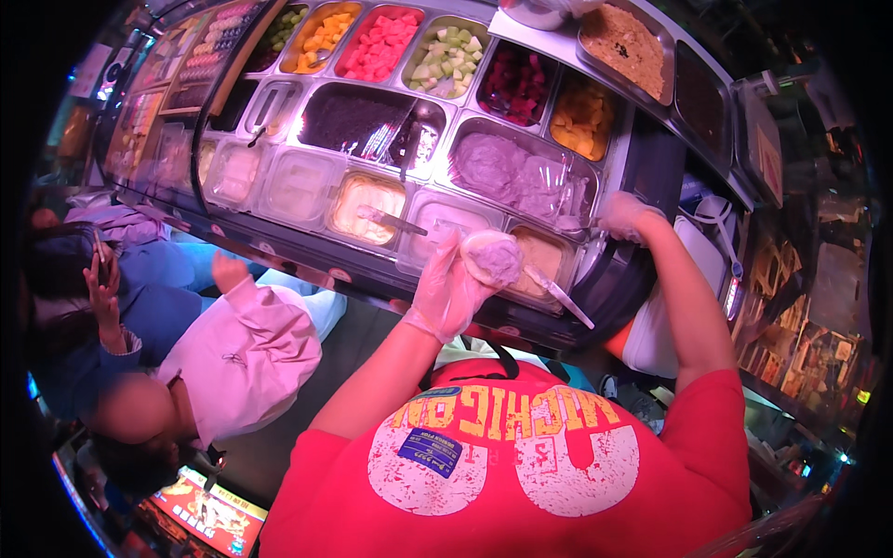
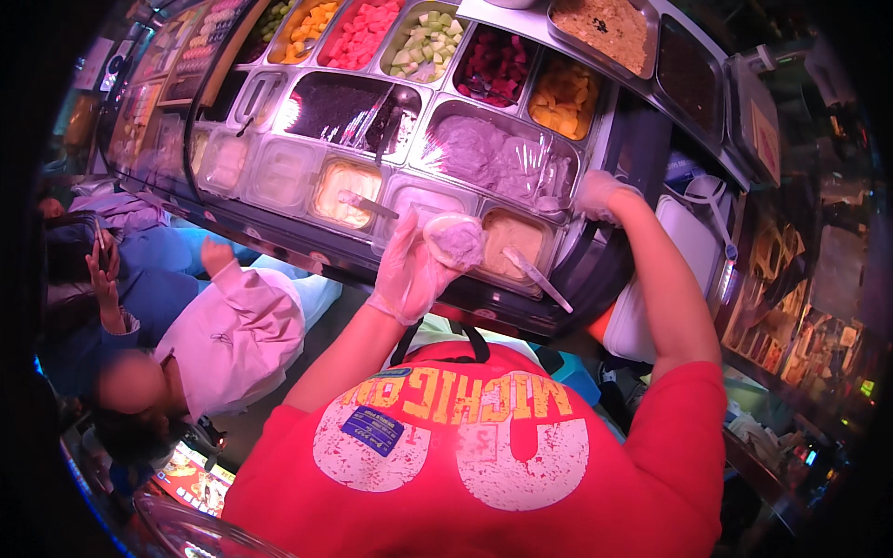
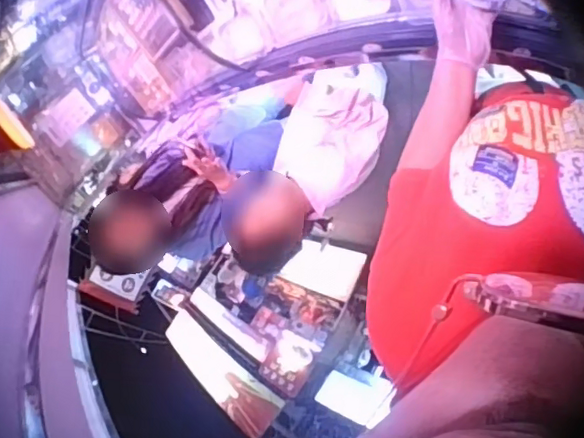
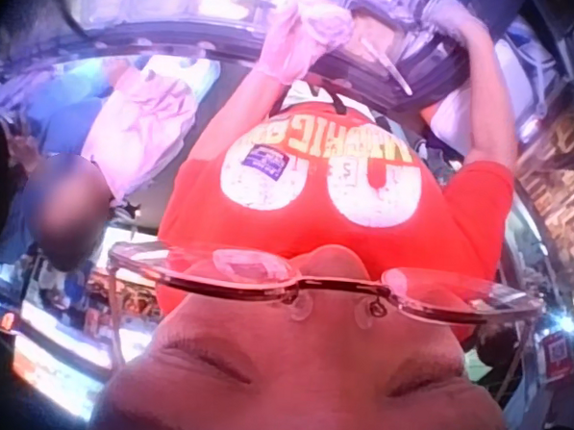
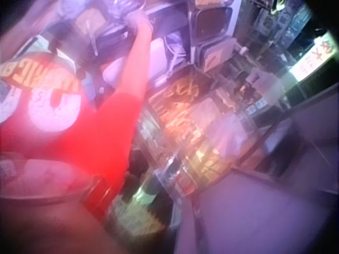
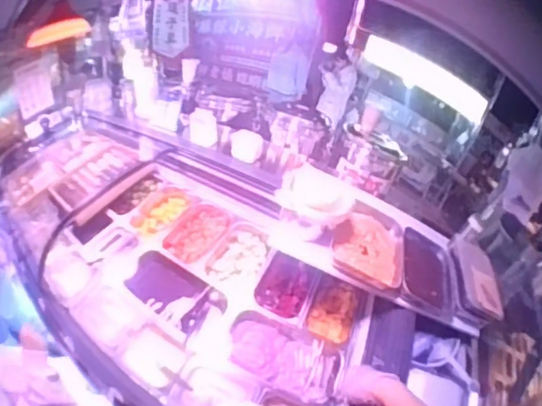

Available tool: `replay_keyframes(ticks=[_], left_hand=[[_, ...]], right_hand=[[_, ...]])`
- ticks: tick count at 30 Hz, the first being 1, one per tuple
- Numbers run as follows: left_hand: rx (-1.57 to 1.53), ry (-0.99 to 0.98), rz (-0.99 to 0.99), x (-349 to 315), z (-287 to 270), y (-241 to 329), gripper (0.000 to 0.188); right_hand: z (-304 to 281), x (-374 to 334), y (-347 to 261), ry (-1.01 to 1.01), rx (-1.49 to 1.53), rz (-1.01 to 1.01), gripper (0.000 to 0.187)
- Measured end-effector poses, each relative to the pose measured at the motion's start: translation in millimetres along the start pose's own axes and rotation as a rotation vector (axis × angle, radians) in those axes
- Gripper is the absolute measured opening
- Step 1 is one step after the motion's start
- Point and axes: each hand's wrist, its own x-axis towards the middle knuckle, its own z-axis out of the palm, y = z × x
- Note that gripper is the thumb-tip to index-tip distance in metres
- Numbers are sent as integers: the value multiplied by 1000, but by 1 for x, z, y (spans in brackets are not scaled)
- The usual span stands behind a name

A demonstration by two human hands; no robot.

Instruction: The person scoops a white soft base into a plastic bag, then adds black seeds, a white creamy substance, and various diced fruits. The person folds the bag to enclose the contents, then rolls the ball in a tray of brown crumbs before handing it to a customer.

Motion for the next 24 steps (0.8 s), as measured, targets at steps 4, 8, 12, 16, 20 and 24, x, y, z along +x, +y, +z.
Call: replay_keyframes(ticks=[4, 8, 12, 16, 20, 24], left_hand=[[60, 17, -20, 26, 3, 6, 63], [167, 7, -65, 75, 13, -1, 58], [331, -74, -48, 106, 44, -26, 54], [409, -212, 39, 112, 54, -50, 64], [293, -113, 43, 108, 59, -56, 73], [214, -20, 17, 106, 48, -43, 84]], right_hand=[[-21, -87, 21, 143, 480, -57, 18], [-10, -157, 54, 285, 874, -334, 26], [38, -192, 26, 611, 992, -360, 20], [93, -176, -2, 1163, 60, -485, 44], [133, -175, -48, 1238, -85, -366, 60], [142, -177, -55, 1242, -78, -545, 61]])
